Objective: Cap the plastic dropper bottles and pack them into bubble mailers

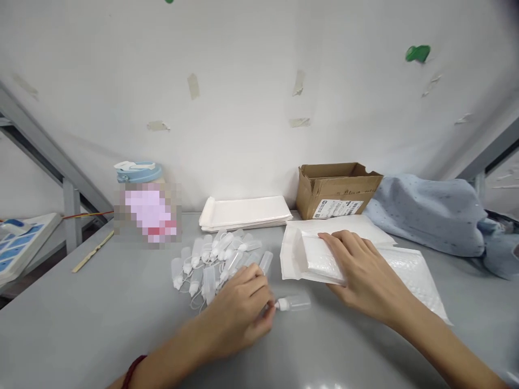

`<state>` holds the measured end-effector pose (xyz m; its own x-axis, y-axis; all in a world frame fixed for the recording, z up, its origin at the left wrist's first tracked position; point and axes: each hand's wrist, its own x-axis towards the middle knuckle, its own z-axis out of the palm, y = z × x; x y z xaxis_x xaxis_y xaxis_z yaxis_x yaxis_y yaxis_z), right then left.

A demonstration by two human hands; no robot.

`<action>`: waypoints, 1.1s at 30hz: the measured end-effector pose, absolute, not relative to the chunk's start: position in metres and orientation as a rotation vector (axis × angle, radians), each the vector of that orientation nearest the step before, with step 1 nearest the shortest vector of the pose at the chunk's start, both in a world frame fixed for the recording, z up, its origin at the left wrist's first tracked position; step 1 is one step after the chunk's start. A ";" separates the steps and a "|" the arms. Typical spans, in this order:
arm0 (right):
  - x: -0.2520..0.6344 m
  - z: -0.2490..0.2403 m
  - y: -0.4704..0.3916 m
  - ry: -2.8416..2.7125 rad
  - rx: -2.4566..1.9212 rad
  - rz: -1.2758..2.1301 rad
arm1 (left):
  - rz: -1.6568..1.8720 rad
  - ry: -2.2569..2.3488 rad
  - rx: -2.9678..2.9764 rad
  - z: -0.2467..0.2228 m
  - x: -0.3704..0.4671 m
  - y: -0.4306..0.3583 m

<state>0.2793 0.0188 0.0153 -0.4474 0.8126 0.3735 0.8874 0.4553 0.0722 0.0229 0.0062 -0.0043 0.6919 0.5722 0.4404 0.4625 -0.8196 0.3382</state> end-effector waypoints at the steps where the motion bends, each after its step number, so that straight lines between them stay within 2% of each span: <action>1: 0.280 0.015 0.019 -2.421 -1.472 -0.387 | 0.886 0.784 2.646 0.002 0.021 0.005; 5: 0.278 0.016 0.016 -2.432 -1.513 -0.336 | 1.207 0.807 2.535 0.020 0.012 0.005; 7: 0.273 0.016 0.013 -2.464 -1.499 -0.220 | 1.260 0.921 2.496 0.023 0.008 0.008; 15: 0.237 0.007 -0.016 -2.587 -1.299 0.223 | 0.945 0.982 2.202 0.007 0.021 0.006; 18: 0.231 0.006 -0.022 -2.608 -1.292 0.339 | 0.854 0.886 2.276 0.003 0.031 -0.002; 21: 0.236 0.007 -0.016 -2.587 -1.290 0.335 | 0.898 0.827 2.344 0.003 0.032 -0.003; 25: 0.254 0.011 -0.001 -2.515 -1.392 0.187 | 1.228 1.124 2.354 0.000 0.019 0.009; 27: 0.263 0.012 0.005 -2.494 -1.462 0.116 | 1.120 1.297 2.548 -0.005 0.014 0.016; 31: 0.268 0.009 0.008 -2.510 -1.518 0.022 | 0.641 1.452 2.848 -0.017 0.015 0.020; 33: 0.266 0.007 0.007 -2.534 -1.510 0.007 | 0.576 1.453 2.836 -0.020 0.019 0.018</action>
<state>0.2658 0.0072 0.0066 -0.4627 0.8717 0.1612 0.8708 0.4810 -0.1018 0.0191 0.0183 -0.0201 0.5354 0.7668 0.3541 0.8012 -0.5937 0.0744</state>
